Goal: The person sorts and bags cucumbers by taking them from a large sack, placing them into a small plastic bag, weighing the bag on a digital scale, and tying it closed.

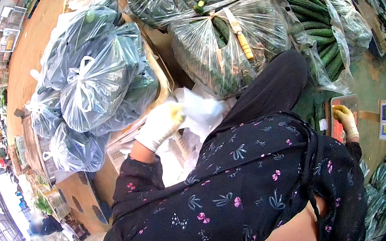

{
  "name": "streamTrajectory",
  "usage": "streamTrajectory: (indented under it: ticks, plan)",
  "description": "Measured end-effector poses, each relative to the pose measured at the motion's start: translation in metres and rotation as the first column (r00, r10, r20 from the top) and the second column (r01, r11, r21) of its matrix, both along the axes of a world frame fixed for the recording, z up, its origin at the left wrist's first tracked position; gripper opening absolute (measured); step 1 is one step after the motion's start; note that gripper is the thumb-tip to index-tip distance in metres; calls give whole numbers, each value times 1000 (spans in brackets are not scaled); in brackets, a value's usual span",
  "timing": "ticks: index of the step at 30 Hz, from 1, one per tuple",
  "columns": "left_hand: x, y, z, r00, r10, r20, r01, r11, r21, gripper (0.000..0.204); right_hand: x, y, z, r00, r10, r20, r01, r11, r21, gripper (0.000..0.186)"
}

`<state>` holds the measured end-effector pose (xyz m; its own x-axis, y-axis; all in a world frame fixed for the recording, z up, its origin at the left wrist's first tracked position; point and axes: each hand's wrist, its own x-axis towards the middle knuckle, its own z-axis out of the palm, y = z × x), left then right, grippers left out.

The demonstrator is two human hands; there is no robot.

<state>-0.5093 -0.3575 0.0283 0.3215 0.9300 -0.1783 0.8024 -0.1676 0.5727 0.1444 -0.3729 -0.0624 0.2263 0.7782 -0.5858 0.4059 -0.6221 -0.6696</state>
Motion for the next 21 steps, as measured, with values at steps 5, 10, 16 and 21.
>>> streamTrajectory:
  ticks: [5,10,16,21]
  plan:
    - [-8,54,83,646,468,603,-385,882,-272,16,-46,39,77,995,104,6,-100,940,325,26]
    - [-7,99,128,750,344,565,-390,920,-43,12,-147,88,161,966,258,17,-237,857,459,27]
    - [25,130,156,825,249,507,-237,967,-89,15,-263,120,210,775,606,180,-571,548,611,37]
    - [83,127,152,921,-168,352,149,985,82,16,-353,128,210,735,668,117,-429,325,843,56]
